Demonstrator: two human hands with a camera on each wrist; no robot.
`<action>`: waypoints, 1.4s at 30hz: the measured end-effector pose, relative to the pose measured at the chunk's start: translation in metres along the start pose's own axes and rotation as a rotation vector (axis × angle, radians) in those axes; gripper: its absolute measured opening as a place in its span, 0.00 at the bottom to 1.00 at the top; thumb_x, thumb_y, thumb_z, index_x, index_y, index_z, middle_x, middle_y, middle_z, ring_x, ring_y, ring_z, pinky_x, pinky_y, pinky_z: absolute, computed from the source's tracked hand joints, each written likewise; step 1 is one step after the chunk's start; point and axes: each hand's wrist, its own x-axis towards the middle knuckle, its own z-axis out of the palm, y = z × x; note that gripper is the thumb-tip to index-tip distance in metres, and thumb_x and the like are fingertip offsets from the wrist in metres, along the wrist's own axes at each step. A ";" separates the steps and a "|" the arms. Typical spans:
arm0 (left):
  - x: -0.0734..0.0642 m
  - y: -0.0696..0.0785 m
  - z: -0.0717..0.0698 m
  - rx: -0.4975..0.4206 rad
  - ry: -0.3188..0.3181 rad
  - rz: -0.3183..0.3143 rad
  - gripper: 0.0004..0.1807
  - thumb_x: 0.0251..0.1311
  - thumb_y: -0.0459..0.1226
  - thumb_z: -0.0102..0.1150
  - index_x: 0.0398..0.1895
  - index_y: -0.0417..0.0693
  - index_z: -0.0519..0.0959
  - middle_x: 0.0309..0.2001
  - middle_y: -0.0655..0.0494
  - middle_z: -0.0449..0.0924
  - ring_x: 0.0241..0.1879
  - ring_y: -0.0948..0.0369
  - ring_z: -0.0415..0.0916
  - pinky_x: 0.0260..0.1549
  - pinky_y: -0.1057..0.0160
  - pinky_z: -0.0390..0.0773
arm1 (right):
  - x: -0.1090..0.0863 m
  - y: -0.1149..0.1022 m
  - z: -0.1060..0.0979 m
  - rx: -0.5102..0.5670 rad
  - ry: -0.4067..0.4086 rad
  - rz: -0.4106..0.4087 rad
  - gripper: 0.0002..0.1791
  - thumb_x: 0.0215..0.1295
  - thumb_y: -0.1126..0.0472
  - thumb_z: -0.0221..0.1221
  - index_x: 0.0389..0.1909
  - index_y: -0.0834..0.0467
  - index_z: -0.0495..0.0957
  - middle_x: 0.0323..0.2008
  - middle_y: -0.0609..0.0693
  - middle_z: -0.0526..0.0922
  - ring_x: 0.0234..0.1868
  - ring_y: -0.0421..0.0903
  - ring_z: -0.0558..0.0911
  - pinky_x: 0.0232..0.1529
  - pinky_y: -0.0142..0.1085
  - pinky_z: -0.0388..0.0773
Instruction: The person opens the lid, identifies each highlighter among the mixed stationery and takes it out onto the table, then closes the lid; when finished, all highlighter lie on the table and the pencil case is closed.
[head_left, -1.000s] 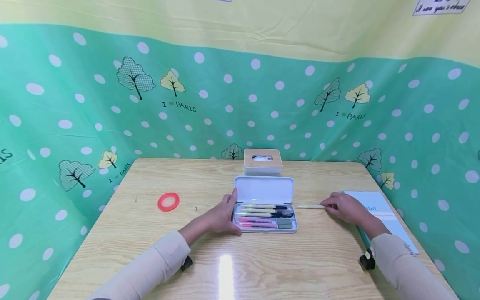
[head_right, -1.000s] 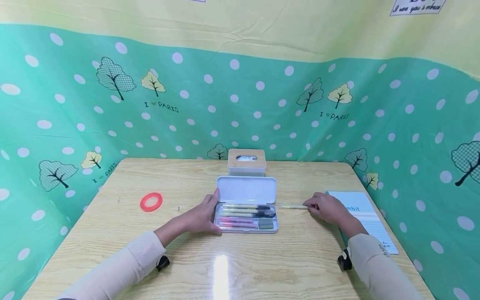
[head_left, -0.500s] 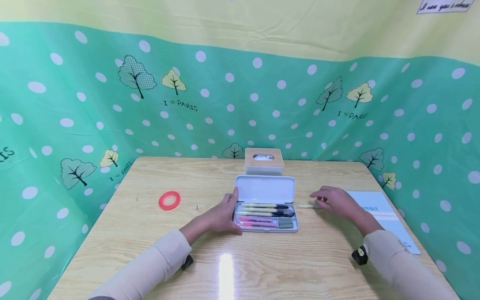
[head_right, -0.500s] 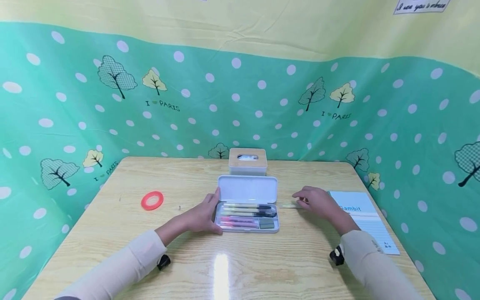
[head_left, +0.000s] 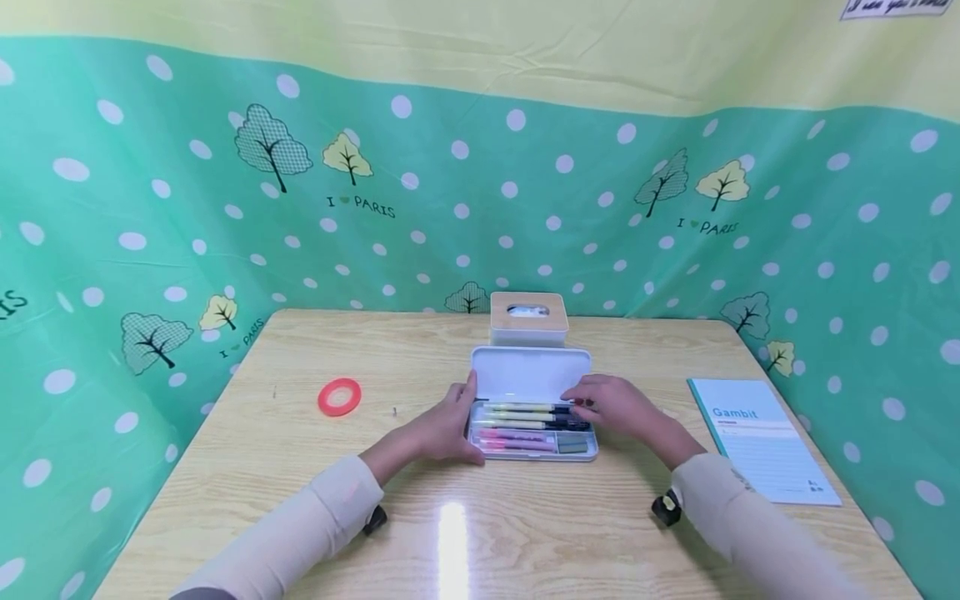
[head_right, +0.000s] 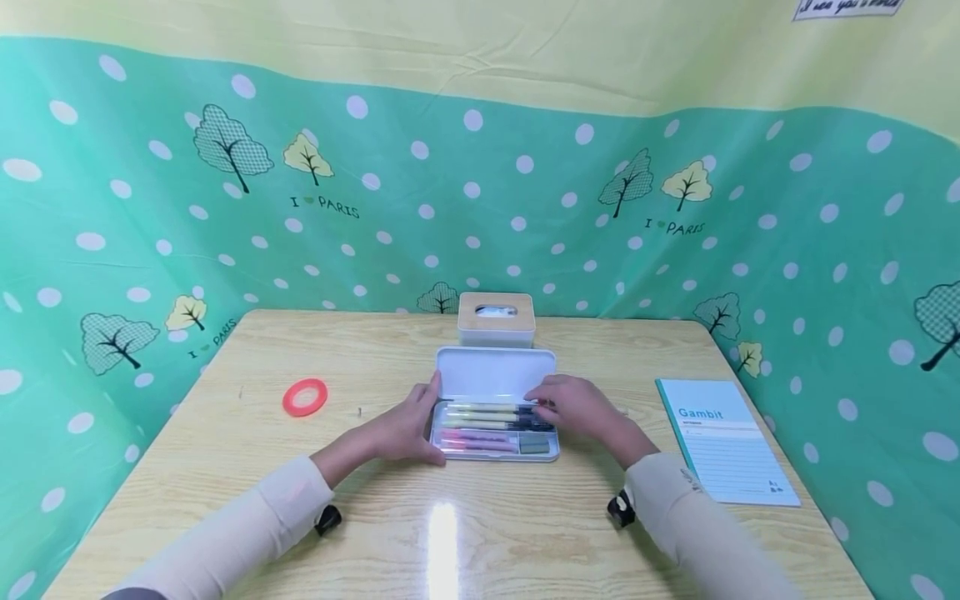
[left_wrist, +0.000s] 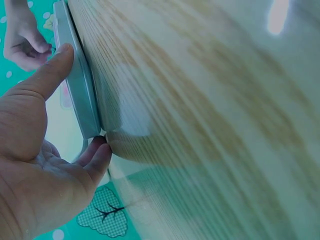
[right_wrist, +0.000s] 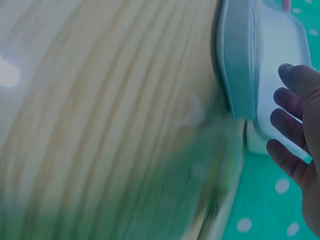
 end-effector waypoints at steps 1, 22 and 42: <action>0.000 0.000 0.000 0.002 0.000 0.001 0.81 0.44 0.52 0.82 0.81 0.48 0.23 0.78 0.34 0.48 0.71 0.42 0.65 0.74 0.49 0.66 | 0.002 -0.003 0.001 -0.001 -0.005 -0.017 0.12 0.68 0.54 0.65 0.51 0.48 0.87 0.42 0.43 0.88 0.43 0.39 0.84 0.48 0.41 0.86; 0.003 0.003 -0.003 0.014 0.000 0.013 0.81 0.43 0.52 0.82 0.82 0.47 0.24 0.78 0.34 0.48 0.71 0.42 0.65 0.74 0.50 0.66 | 0.018 -0.020 0.013 -0.035 -0.025 -0.151 0.10 0.66 0.54 0.67 0.47 0.48 0.89 0.36 0.40 0.85 0.35 0.34 0.80 0.39 0.32 0.83; 0.001 0.001 0.000 0.024 -0.003 0.002 0.80 0.44 0.52 0.81 0.82 0.47 0.24 0.78 0.34 0.48 0.71 0.42 0.65 0.74 0.49 0.66 | 0.011 -0.017 0.013 -0.005 0.039 -0.102 0.09 0.66 0.57 0.67 0.45 0.48 0.89 0.36 0.40 0.86 0.38 0.37 0.83 0.42 0.34 0.85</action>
